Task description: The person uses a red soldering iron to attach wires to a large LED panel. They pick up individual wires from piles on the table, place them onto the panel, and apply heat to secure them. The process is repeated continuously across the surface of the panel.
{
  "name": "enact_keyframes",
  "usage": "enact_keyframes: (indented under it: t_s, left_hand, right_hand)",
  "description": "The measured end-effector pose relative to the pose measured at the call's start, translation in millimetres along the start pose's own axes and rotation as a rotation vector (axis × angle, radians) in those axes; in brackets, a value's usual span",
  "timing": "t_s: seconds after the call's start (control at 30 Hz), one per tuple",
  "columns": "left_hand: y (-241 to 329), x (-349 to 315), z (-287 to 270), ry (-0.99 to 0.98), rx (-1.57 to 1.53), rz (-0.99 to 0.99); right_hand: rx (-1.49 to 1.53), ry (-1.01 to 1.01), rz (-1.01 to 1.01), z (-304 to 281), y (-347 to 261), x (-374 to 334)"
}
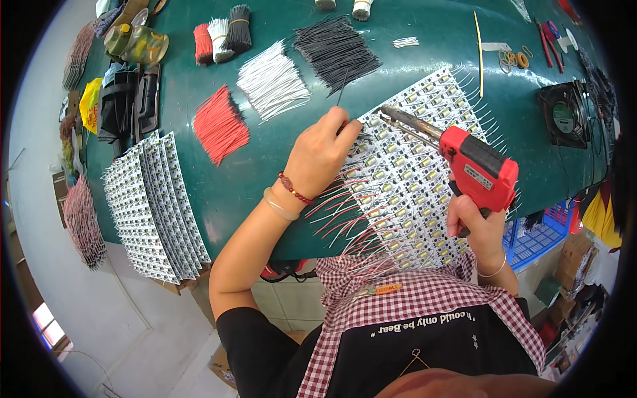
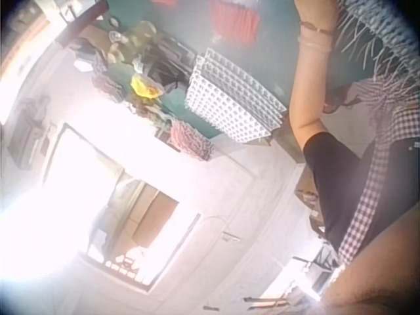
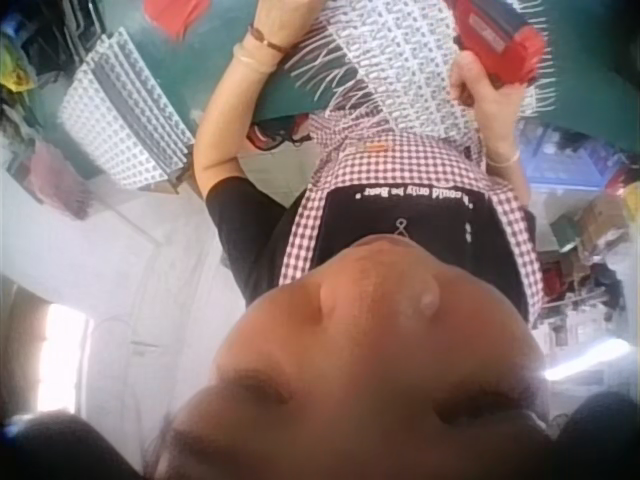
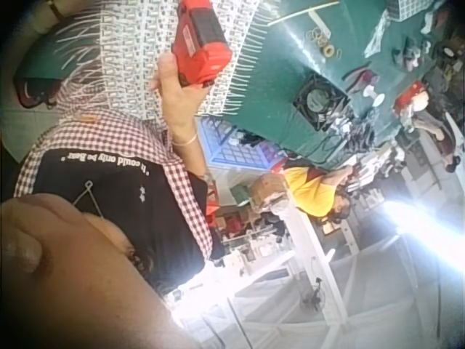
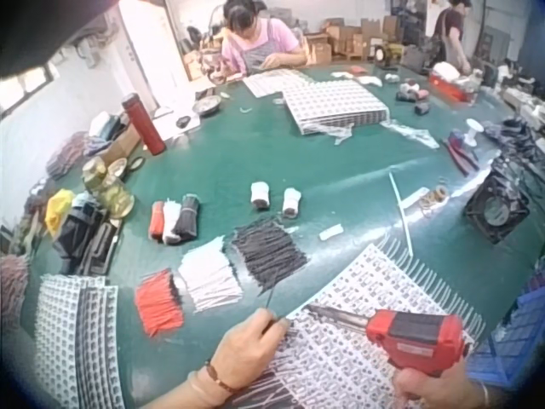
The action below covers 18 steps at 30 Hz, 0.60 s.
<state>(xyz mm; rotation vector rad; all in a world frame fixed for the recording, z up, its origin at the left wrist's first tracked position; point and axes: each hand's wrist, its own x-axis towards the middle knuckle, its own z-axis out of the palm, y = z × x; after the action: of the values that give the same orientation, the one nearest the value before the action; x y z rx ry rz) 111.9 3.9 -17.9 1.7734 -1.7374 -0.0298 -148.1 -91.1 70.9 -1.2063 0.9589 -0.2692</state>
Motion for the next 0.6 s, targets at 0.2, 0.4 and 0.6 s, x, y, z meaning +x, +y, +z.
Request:
enact_keyframes:
  t_s: [0.2,0.4,0.6]
  left_hand:
    - [1,1,0,0.006,0.001,-0.001]
    - [1,2,1,0.006,-0.011,-0.015]
    - [0,-1,1,0.012,-0.009,-0.023]
  right_hand:
    - [-0.132,-0.037,-0.050,9,7,6]
    - [-0.126,-0.008,-0.053,10,8,5]
    - [-0.024,0.068,-0.264,-5,6,3]
